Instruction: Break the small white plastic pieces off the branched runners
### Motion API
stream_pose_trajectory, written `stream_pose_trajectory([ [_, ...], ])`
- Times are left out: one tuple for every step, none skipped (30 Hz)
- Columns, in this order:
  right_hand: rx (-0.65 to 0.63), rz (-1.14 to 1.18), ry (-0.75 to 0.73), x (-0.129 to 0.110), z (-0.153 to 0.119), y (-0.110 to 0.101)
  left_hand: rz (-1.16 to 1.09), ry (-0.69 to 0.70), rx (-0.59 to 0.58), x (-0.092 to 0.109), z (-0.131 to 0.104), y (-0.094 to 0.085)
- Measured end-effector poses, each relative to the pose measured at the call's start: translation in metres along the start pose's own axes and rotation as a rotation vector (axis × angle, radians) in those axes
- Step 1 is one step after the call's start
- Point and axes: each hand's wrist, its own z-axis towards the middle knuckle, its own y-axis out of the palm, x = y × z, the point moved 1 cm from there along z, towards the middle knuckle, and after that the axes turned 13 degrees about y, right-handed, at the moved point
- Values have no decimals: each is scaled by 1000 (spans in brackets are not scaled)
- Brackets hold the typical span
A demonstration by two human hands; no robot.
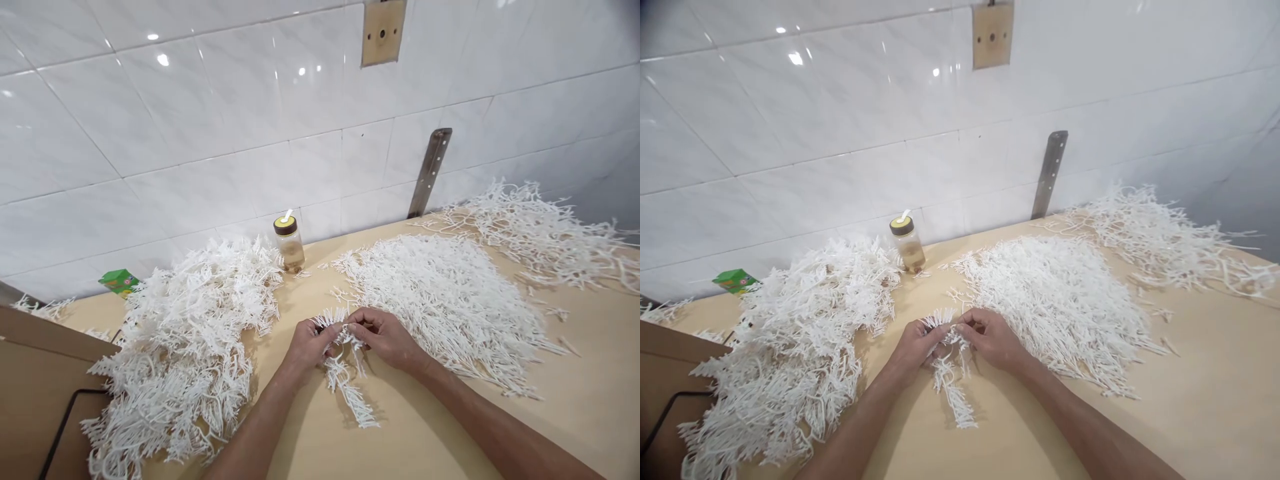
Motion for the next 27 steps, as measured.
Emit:
stream_pose_trajectory([
  [-9,2,-1,-1,0,-1,-10,7,-7,0,0,0],
  [-16,4,4,-1,-1,-2,-9,14,-11,1,0,0],
  [-22,6,12,-1,-1,-3,1,18,-12,1,0,0],
  [-27,10,22,-1,-1,-4,13,18,-11,2,0,0],
  [-34,14,31,0,-1,-5,21,15,-8,3,0,0],
  [-39,18,38,0,-1,-5,25,13,-3,4,0,1],
  [-43,23,41,1,-1,-5,30,10,0,5,0,1],
  [-46,29,41,1,-1,-5,37,9,0,6,0,2],
  [-47,36,38,2,-1,-5,43,10,-2,7,0,2],
  [-48,42,36,2,-1,-5,51,9,-7,8,-1,2],
  [-49,47,34,2,0,-4,61,6,-14,9,-1,3],
  [-49,50,34,3,0,-4,71,2,-23,9,-1,3],
  [-47,51,33,3,0,-3,79,-1,-35,10,-2,3],
  [-41,50,32,3,0,-3,86,-6,-45,10,-2,2],
  [-31,46,30,3,0,-2,92,-15,-58,11,-2,2],
  [-18,35,26,3,1,-2,99,-26,-70,11,-2,2],
  [0,18,19,3,1,-2,106,-38,-81,10,-2,1],
  [20,-7,12,3,1,-1,122,-51,-93,10,-1,1],
  [43,-38,0,2,1,-1,147,-62,-101,9,-1,1],
  [69,-74,-15,2,0,-1,176,-68,-107,7,-1,1],
  [98,-112,-36,2,0,0,204,-68,-111,5,-1,1],
  [131,-150,-61,2,0,0,227,-61,-111,3,0,2],
  [162,-186,-87,3,0,1,240,-48,-110,1,0,2],
  [188,-219,-113,4,0,1,242,-31,-102,0,0,3],
  [210,-246,-137,4,0,2,234,-11,-87,0,0,4],
  [224,-263,-156,5,1,3,228,12,-65,0,0,5],
  [230,-271,-168,6,1,3,227,34,-38,1,0,6],
])
